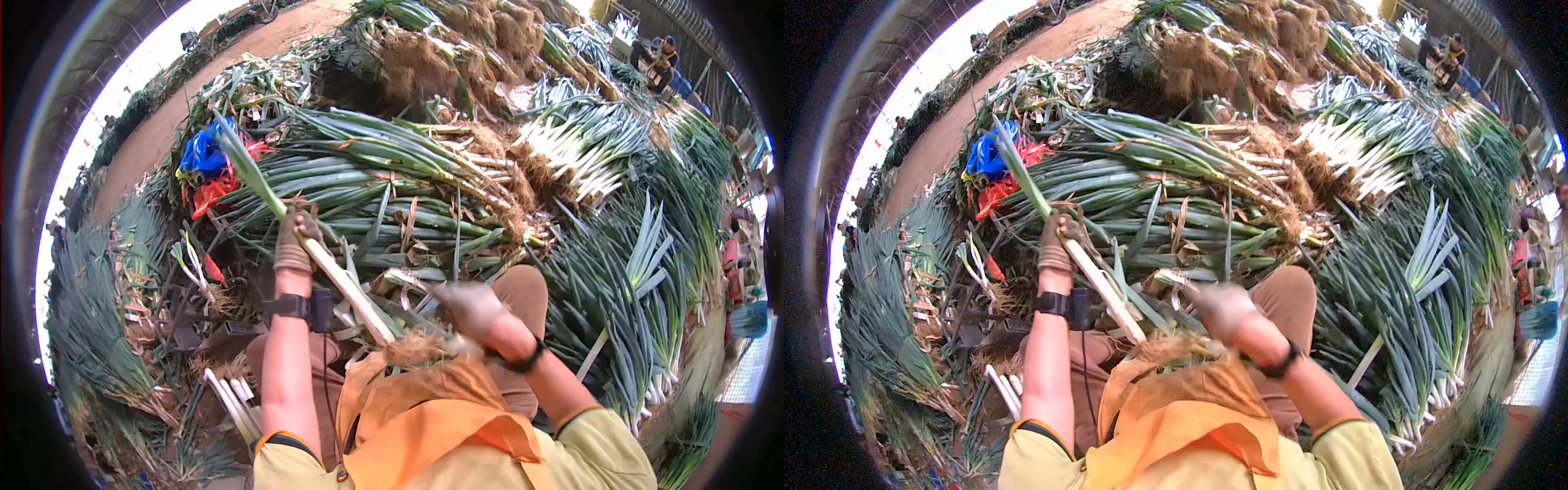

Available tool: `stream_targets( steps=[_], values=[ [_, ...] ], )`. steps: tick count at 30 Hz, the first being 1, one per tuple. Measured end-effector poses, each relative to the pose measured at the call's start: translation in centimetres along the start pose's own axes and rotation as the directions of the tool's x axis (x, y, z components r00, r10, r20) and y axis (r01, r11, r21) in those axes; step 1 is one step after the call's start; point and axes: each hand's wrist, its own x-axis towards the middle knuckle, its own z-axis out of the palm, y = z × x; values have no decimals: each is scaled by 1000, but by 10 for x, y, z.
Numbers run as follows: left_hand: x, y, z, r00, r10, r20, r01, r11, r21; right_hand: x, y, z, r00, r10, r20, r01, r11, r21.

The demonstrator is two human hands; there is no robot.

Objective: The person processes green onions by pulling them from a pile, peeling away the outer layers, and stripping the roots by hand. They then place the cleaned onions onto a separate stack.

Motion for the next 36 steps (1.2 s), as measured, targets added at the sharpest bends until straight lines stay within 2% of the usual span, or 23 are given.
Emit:
stream_targets(
  steps=[1,2,3,4,7,8,10,11,14,15,17,20,21,23,25,26,27,29,31,33,34,35,36],
  values=[
    [-6,-11,-9,999,36,33,-36,999,-3,35,20,35,981,-112,-158,142,971,191],
    [-3,-17,-23,996,-25,91,29,999,-45,59,-10,19,999,-34,0,26,762,647],
    [-1,-23,-34,985,-83,154,97,991,-88,71,-23,21,963,-78,258,-205,410,889],
    [-10,-29,-25,973,-95,211,108,993,-49,81,-34,38,954,-122,275,-235,270,934],
    [-10,-16,-38,994,-54,92,46,995,86,62,-38,67,923,14,384,-283,701,655],
    [-6,-4,-48,1000,-8,20,5,984,177,36,-19,77,933,-237,271,73,861,503],
    [-4,19,-57,996,44,-79,-27,979,202,-39,-26,43,911,-339,234,147,797,585],
    [-2,23,-60,996,53,-78,-38,981,192,-66,-36,8,855,-86,512,-215,839,500],
    [-4,26,-69,947,282,-155,-158,827,539,-126,-28,-69,897,158,413,-394,711,582],
    [-6,25,-68,950,300,-85,-212,821,530,-131,-36,-82,871,304,386,-482,379,790],
    [-5,15,-63,951,273,-146,-168,851,497,-104,-35,-96,747,418,517,-650,620,439],
    [-19,-20,-54,964,214,-160,-121,883,453,-48,7,-40,971,95,221,-64,988,-140],
    [-28,-32,-50,973,188,-132,-116,897,427,-12,-3,-28,956,258,142,-225,950,-217],
    [-54,-57,-36,991,124,-47,-91,892,443,57,10,7,992,87,-94,-71,985,159],
    [-72,-77,-25,993,115,-22,-83,824,560,119,2,21,991,127,30,-111,705,701],
    [-86,-84,-13,992,128,-7,-102,820,563,137,-4,28,997,82,-4,-51,658,752],
    [-94,-86,-5,997,80,-1,-67,835,546,146,-12,32,988,55,147,-156,404,901],
    [-101,-82,0,994,81,-69,-25,805,592,155,-11,32,890,43,454,-421,458,783],
    [-109,-73,6,993,98,-60,-45,810,584,140,-6,28,929,157,336,-364,567,739],
    [-113,-64,-2,994,106,-2,-86,819,567,116,35,40,897,366,247,-373,328,868],
    [-114,-58,-6,994,107,19,-101,844,527,103,56,42,856,487,175,-378,358,854],
    [-115,-52,-8,993,107,40,-113,865,488,88,82,51,839,518,168,-515,653,556],
    [-116,-47,-9,993,99,65,-117,905,409,77,114,72,904,383,187,-345,915,-209]
  ],
)
